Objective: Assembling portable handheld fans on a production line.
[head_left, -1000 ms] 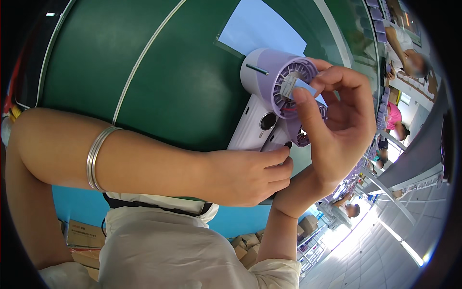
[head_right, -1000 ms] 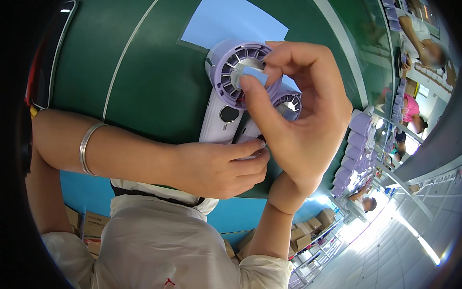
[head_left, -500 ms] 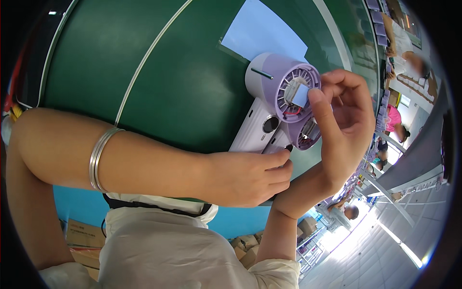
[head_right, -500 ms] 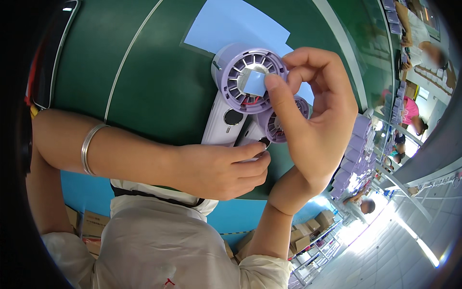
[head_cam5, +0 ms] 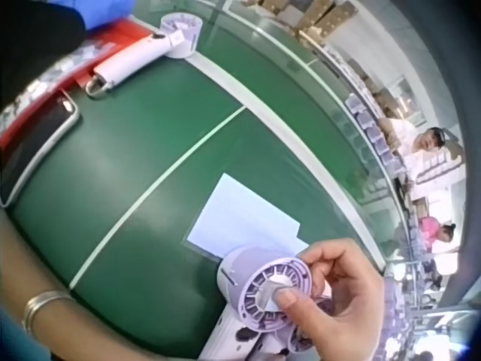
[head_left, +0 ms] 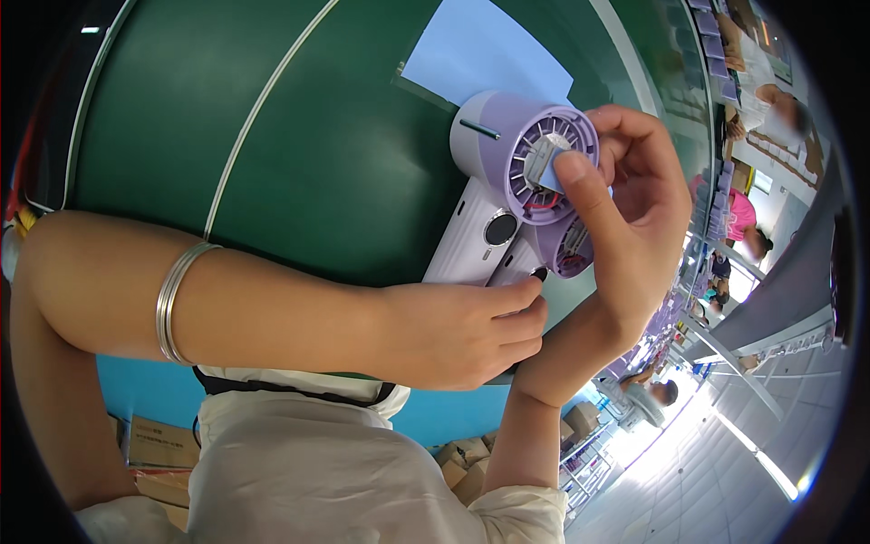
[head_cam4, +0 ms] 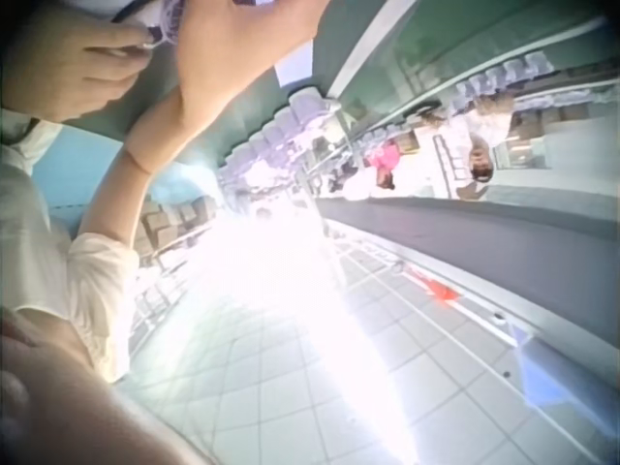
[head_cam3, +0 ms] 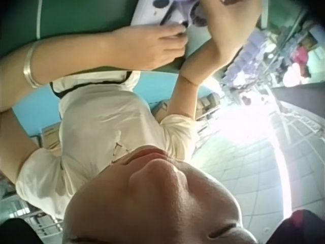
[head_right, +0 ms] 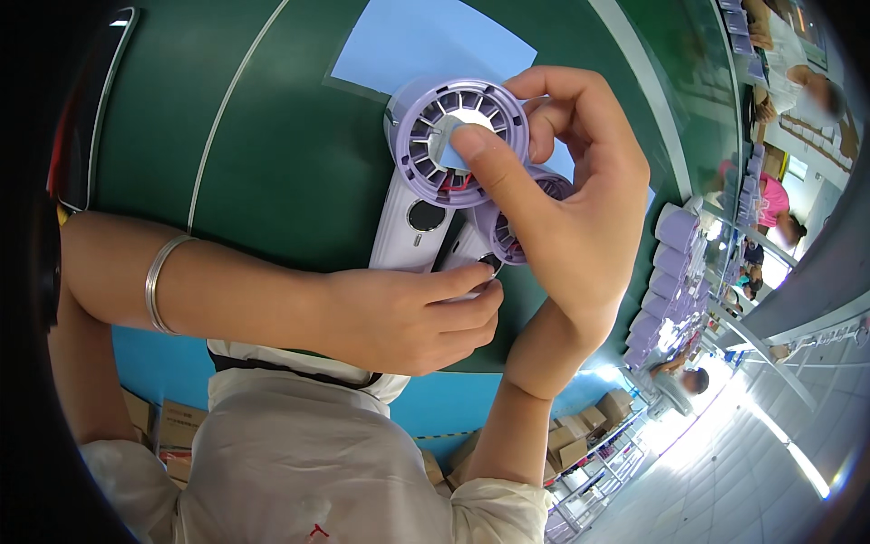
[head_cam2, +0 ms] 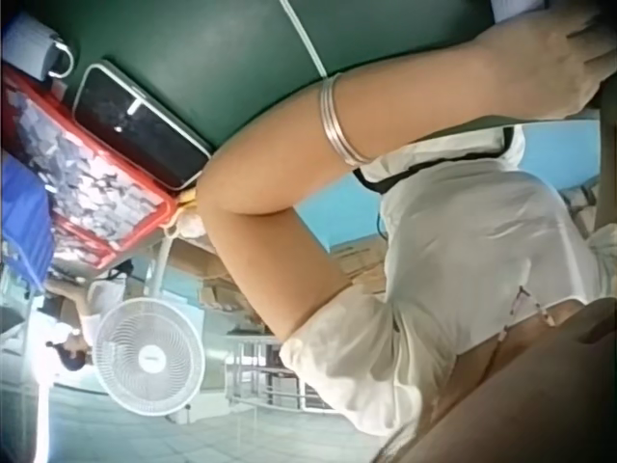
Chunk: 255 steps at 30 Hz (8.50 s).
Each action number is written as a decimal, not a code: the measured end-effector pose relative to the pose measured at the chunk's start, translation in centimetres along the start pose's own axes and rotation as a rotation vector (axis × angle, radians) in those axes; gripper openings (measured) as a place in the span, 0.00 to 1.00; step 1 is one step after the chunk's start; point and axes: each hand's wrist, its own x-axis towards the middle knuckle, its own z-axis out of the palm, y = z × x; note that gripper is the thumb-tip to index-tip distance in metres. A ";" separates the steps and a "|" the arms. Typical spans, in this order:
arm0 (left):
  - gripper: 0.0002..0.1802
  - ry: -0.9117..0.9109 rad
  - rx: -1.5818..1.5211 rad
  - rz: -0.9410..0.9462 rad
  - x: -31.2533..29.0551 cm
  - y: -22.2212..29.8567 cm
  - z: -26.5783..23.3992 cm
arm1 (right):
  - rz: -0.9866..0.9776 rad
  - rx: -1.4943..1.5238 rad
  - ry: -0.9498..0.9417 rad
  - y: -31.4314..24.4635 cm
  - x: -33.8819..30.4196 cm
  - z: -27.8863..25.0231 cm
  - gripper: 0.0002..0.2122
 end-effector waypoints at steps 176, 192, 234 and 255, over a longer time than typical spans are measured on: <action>0.25 -0.033 -0.536 -0.108 1.6 -1.1 -1.3 | -0.427 -0.692 0.234 2.0 -6.0 -1.7 0.21; 0.22 -0.132 -0.464 -0.127 1.7 -0.6 -1.2 | -0.316 -0.172 0.091 3.9 -4.9 -2.3 0.17; 0.47 0.466 -0.517 -0.579 -1.4 -8.8 -5.4 | -0.399 -0.344 0.415 0.2 -4.4 0.6 0.17; 0.40 0.309 -0.661 -0.773 -1.9 -8.3 -1.9 | -0.556 -0.555 0.131 0.5 -0.7 0.4 0.19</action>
